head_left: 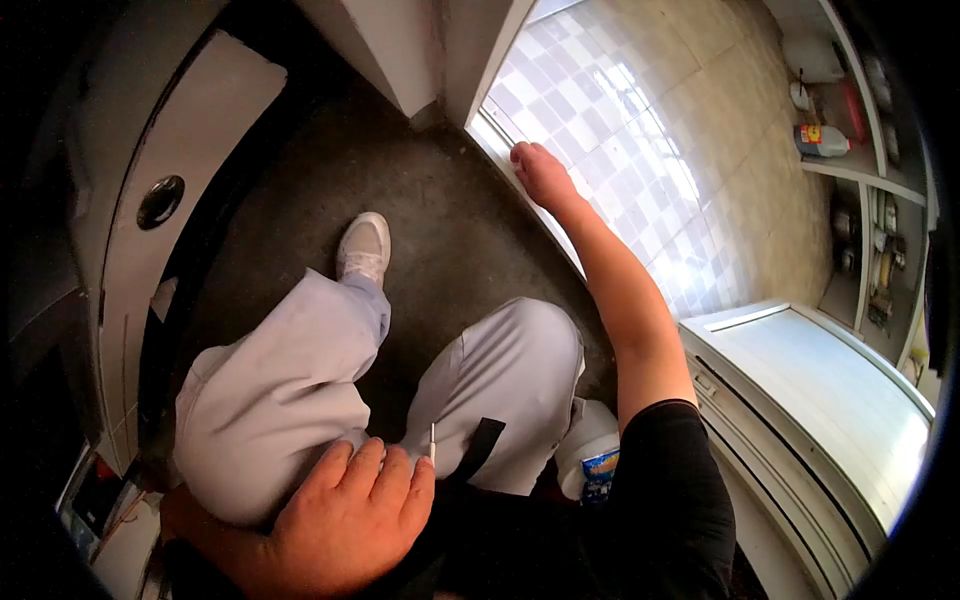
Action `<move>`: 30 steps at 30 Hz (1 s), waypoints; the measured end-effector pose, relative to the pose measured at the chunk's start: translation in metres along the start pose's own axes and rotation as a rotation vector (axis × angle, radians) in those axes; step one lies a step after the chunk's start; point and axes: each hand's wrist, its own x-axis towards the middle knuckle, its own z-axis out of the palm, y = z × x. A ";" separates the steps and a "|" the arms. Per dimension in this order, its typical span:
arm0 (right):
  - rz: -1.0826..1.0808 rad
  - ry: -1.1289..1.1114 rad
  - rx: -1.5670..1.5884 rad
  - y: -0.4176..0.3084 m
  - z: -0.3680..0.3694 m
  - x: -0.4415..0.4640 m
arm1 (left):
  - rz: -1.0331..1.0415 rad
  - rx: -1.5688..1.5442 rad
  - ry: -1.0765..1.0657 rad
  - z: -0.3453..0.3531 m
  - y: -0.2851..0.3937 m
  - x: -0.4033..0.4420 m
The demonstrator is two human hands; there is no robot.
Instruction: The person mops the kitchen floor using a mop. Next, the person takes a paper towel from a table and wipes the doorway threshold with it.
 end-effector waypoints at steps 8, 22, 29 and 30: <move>0.062 -0.004 -0.152 -0.012 -0.001 0.019 | -0.014 -0.063 -0.130 -0.015 -0.003 -0.004; 0.014 -0.097 -0.059 -0.003 -0.013 0.027 | 0.032 -0.041 -0.154 -0.020 -0.002 0.002; -0.068 0.045 -0.156 -0.019 0.000 0.037 | 0.029 -0.029 -0.188 -0.019 -0.006 0.002; -0.052 0.049 -0.166 -0.022 0.001 0.039 | 0.041 -0.030 -0.185 -0.019 -0.006 0.003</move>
